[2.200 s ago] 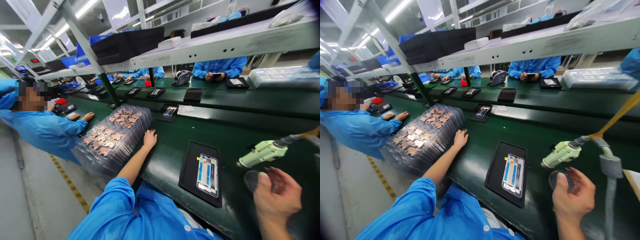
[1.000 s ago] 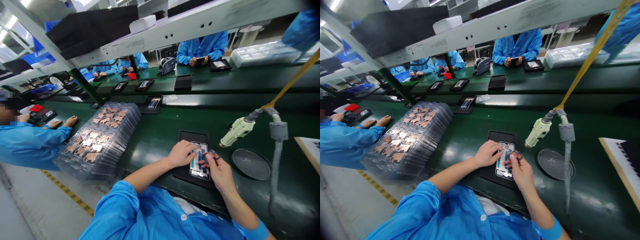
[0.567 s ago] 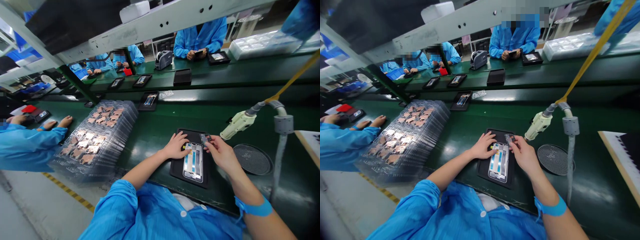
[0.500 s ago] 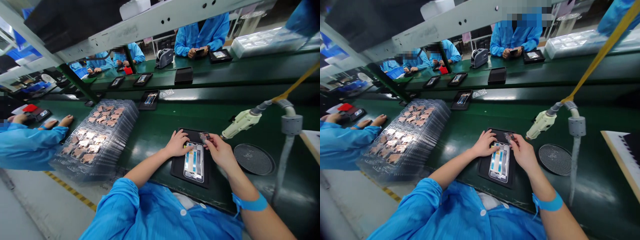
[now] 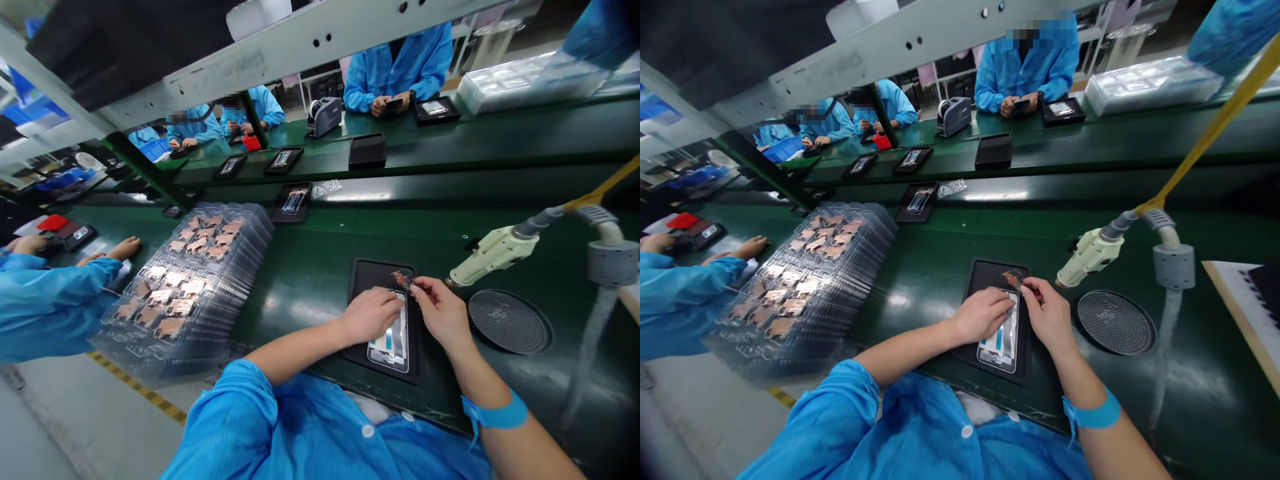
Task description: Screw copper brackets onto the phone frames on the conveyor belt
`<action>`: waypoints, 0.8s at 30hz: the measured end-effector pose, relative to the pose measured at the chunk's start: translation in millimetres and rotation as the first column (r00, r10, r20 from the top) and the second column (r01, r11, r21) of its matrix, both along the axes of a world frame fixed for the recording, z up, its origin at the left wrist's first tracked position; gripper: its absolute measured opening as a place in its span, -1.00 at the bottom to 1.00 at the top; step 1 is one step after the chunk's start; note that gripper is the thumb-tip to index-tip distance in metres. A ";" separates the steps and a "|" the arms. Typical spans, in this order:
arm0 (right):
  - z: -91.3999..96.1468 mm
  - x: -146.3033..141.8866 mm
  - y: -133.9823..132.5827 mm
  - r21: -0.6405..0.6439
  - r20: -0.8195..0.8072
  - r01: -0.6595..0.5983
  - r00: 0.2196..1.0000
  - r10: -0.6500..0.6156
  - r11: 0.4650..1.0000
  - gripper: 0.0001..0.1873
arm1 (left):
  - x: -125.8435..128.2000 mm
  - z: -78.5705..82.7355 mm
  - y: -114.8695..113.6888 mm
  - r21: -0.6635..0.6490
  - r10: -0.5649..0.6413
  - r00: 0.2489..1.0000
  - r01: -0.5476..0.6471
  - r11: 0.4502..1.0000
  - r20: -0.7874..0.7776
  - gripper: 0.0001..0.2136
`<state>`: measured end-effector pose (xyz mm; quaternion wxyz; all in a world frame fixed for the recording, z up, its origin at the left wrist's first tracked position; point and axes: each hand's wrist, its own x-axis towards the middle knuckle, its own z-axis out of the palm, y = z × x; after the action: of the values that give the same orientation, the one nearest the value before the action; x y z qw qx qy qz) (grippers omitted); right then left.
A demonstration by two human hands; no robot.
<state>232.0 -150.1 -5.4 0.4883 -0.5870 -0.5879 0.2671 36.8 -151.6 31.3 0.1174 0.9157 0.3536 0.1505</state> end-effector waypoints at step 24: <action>8.5 4.3 -0.6 0.065 0.306 -0.422 0.871 0.384 0.904 -0.65 | -13.6 2.2 -42.8 0.073 -0.094 0.993 0.099 0.992 -0.068 -0.71</action>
<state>236.2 -150.7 3.1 0.3686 -0.4505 -0.7780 0.2367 23.1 -194.4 33.5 0.0779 0.9399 0.3066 0.1283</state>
